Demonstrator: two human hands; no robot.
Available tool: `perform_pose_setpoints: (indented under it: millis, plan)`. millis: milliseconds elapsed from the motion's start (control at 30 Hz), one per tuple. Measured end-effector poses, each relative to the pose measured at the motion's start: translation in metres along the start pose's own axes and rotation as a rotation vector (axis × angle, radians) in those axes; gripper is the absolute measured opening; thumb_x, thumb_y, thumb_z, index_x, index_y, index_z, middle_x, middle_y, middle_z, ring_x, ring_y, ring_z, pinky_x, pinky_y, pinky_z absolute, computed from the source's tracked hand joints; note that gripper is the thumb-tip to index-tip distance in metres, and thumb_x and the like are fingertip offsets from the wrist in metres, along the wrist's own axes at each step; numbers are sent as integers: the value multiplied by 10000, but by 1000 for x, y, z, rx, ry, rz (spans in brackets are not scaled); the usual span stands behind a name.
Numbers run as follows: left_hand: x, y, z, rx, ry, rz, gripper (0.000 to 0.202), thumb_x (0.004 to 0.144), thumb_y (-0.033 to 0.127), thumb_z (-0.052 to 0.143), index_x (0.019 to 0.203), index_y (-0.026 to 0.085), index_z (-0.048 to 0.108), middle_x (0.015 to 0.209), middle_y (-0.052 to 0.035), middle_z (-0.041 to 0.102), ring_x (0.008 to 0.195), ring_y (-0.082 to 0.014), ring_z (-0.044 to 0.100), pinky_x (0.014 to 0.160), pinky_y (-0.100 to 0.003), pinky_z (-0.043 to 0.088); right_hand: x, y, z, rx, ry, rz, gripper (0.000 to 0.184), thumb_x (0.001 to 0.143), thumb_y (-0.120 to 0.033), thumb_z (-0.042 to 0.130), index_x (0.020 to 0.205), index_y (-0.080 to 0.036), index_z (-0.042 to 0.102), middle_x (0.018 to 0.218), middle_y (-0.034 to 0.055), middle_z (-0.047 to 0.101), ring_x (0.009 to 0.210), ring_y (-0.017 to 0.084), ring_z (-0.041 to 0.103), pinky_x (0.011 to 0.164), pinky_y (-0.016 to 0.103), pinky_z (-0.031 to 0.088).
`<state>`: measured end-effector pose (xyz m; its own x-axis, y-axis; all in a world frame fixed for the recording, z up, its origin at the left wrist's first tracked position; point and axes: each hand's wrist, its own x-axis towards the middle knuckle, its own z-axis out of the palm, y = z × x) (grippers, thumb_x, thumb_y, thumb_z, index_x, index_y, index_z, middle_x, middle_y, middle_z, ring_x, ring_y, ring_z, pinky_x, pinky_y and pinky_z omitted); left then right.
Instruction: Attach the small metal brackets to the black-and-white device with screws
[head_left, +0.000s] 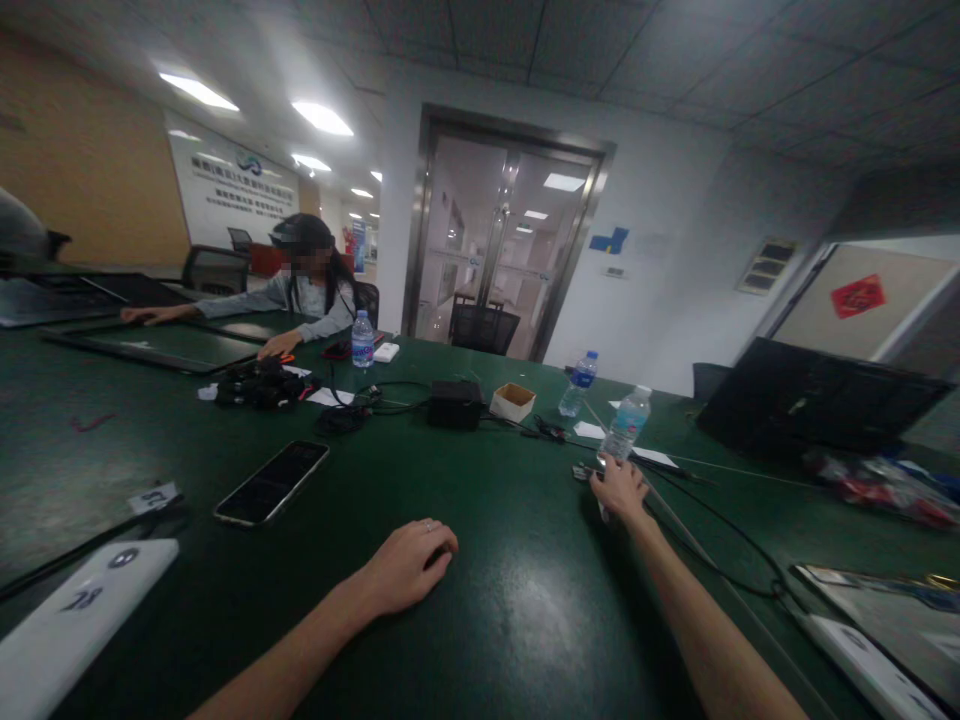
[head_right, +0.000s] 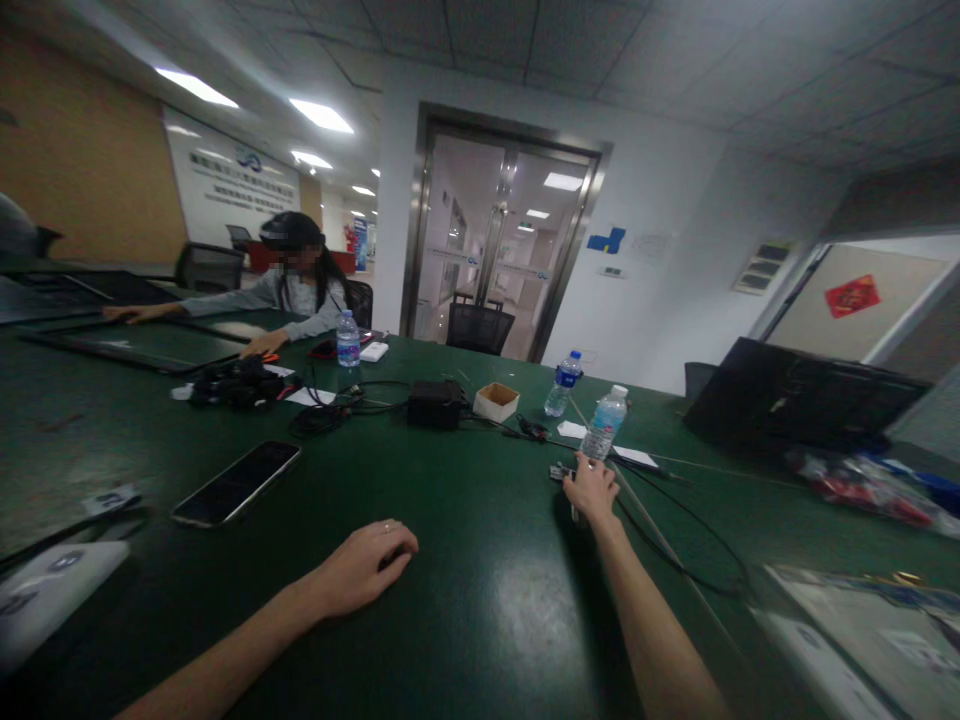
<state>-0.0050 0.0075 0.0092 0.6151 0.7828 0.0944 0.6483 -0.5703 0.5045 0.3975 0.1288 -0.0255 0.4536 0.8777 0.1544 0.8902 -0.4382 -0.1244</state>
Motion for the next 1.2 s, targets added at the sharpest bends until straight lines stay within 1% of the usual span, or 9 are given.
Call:
perform_pose_setpoints:
  millis: [100,200,333,667,800,867,1000,1133,1200]
  plan:
    - [0,-2,2,0,14,8,210,910,187,455,1043,193,617,1044,-45,633,974,-194,581,866,-330,481,0,14,6,94,-72,155,720,849,-587,418,1436,-180,330,1414,213,361,1299,398,335,1009,520,283]
    - [0,-4,3,-16,13,4,207,916,198,452,1045,206,614,1045,-34,629,958,-188,580,866,-330,484,-1,20,14,140,-138,207,763,850,-662,338,1439,-177,338,1427,216,358,1315,403,320,1025,524,255]
    - [0,-6,4,-28,-4,-6,215,920,207,448,1063,209,609,1046,-28,619,940,-186,574,858,-332,487,-2,20,17,162,-132,188,736,852,-645,357,1438,-201,348,1436,201,362,1326,386,311,1042,516,235]
    - [2,-10,4,-40,-33,-17,231,925,218,441,1090,206,602,1059,-30,607,953,-190,568,848,-333,487,0,21,15,208,-105,178,721,831,-611,418,1377,-140,416,1415,213,387,1326,379,311,1059,523,228]
    - [2,-14,6,-51,-34,-18,233,926,225,443,1098,211,599,1070,-32,602,961,-191,567,838,-330,489,0,21,16,228,-76,203,783,819,-608,441,1403,-96,340,1400,230,404,1311,370,333,1057,508,245]
    - [2,-15,6,-50,-36,-16,232,926,227,444,1098,214,600,1066,-32,603,958,-190,568,837,-328,488,0,21,17,232,-72,197,792,818,-605,446,1416,-101,323,1409,228,399,1312,373,332,1058,514,240]
    - [3,-14,6,-36,-26,-6,228,921,220,445,1083,205,605,1050,-38,606,944,-189,567,834,-328,485,1,22,19,240,-67,198,737,812,-598,462,1354,-101,420,1394,225,421,1308,373,339,1060,509,242]
    - [3,-14,7,-41,-29,2,232,920,227,447,1092,209,602,1054,-36,606,946,-188,568,829,-324,486,0,21,20,253,-50,204,773,817,-605,463,1385,-86,386,1398,228,418,1316,368,333,1065,506,246]
    - [3,-15,7,-46,-35,0,232,921,229,446,1092,211,601,1055,-35,605,948,-187,570,829,-322,487,0,21,19,256,-52,196,760,829,-621,440,1374,-91,421,1402,231,416,1317,377,333,1065,521,244]
